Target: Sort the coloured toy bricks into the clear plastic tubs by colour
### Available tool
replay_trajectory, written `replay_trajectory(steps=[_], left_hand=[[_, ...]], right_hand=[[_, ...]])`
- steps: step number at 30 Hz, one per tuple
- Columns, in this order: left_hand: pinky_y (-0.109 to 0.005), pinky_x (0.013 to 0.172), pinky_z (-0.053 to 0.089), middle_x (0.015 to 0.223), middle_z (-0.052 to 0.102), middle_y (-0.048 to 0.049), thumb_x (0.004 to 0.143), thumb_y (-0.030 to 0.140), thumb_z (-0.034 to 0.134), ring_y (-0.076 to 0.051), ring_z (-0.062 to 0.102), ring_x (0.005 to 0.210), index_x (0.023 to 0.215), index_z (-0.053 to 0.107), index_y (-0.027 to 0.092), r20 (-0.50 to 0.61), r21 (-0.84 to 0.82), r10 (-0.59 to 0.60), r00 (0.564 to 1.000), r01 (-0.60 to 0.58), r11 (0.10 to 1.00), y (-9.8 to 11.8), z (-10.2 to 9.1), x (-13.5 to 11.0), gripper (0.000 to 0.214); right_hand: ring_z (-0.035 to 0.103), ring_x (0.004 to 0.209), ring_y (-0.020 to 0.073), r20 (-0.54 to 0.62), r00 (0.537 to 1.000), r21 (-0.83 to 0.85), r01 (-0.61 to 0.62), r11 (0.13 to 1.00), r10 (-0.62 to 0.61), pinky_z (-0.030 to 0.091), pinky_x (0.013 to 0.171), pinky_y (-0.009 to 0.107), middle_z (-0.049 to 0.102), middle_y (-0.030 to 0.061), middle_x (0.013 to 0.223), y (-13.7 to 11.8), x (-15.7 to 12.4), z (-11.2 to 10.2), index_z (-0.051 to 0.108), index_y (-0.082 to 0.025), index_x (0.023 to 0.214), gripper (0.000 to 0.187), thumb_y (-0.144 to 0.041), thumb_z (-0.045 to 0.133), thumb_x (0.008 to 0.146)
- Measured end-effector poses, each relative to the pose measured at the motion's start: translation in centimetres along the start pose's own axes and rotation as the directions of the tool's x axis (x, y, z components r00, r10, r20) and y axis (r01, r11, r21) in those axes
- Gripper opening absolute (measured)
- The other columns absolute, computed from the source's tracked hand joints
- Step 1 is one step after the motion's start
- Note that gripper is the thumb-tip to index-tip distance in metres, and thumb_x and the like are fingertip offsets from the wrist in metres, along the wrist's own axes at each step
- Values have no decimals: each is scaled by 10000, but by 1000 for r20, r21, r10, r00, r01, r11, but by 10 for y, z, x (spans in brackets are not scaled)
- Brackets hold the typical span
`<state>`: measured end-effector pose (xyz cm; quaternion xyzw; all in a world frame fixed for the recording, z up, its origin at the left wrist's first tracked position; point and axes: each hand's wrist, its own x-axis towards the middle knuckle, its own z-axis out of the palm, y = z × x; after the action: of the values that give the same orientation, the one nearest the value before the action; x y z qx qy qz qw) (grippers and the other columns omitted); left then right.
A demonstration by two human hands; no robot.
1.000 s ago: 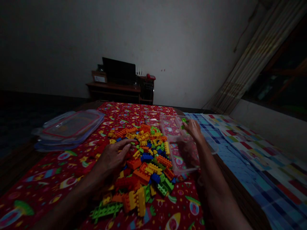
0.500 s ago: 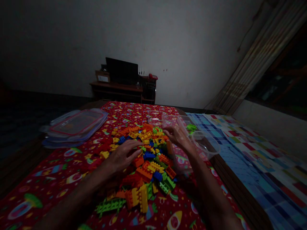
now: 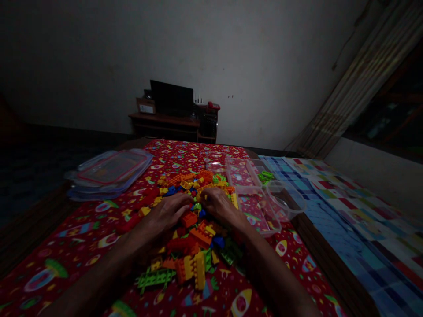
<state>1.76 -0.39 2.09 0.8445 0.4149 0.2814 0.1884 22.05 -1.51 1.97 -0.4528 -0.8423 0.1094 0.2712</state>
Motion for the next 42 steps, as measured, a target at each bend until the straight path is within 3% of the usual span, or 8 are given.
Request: replay_trajectory(steps=[5,9,14,21,26,32,37,42], left_hand=[[-334,829,519,1038,728,-75,798,437,445,-252,678,925,1077,658,228,-82,-57,-116,990,111,992,4,-7,0,409],[-342,818,524,1010,737,-70,802,481,438,-261,690,908,1156,637,233,-162,-78,-190,968,179,981,7,-11,0,475],[-327,737,550,858,753,-47,820,479,419,-245,712,792,1219,606,219,-107,-169,-263,959,243,955,6,-11,0,512],[-398,912,523,1103,717,-81,754,464,539,-266,667,1023,1215,592,206,-119,-304,-218,969,173,937,7,-10,2,532],[-443,893,541,1086,697,-87,681,466,645,-259,680,992,1327,458,198,-113,-460,-246,963,169,872,-2,-2,4,724],[-425,824,566,863,722,-22,680,412,668,-245,714,849,1377,402,209,-70,-434,-254,965,200,879,-3,4,4,773],[-420,913,518,1160,699,-83,779,329,531,-271,650,1080,1411,383,234,-36,-294,-176,984,158,943,8,11,-1,656],[-379,1014,444,1371,559,-68,841,233,394,-230,527,1252,1466,315,233,-15,-186,-46,999,42,982,18,16,-8,630]], right_hand=[[525,722,125,-112,989,148,-79,986,96,371,689,230,594,7,787,1,-5,-8,592,-164,964,174,-232,445,900],[502,643,105,-104,974,293,-164,942,202,354,621,217,557,-24,681,2,1,-13,590,-169,793,209,-284,437,878],[479,561,95,27,952,558,-268,785,305,364,546,210,522,-35,597,2,8,-17,539,-172,689,290,-425,490,822],[433,494,68,90,931,765,-292,575,353,364,482,205,489,-52,589,2,4,-22,535,-175,688,431,-590,654,684],[431,471,63,99,921,738,-322,593,377,339,449,192,482,-73,534,2,7,-17,485,-191,662,424,-522,738,588],[503,462,85,142,912,743,-355,567,386,381,467,201,513,-87,525,-3,9,-8,464,-201,739,310,-360,703,624],[538,521,96,144,916,739,-351,575,375,412,518,201,550,-77,567,-9,7,-3,540,-179,980,286,-235,621,711],[564,623,102,195,945,705,-322,632,263,461,604,219,617,-22,724,-9,5,0,642,-174,1008,233,-246,579,795]])
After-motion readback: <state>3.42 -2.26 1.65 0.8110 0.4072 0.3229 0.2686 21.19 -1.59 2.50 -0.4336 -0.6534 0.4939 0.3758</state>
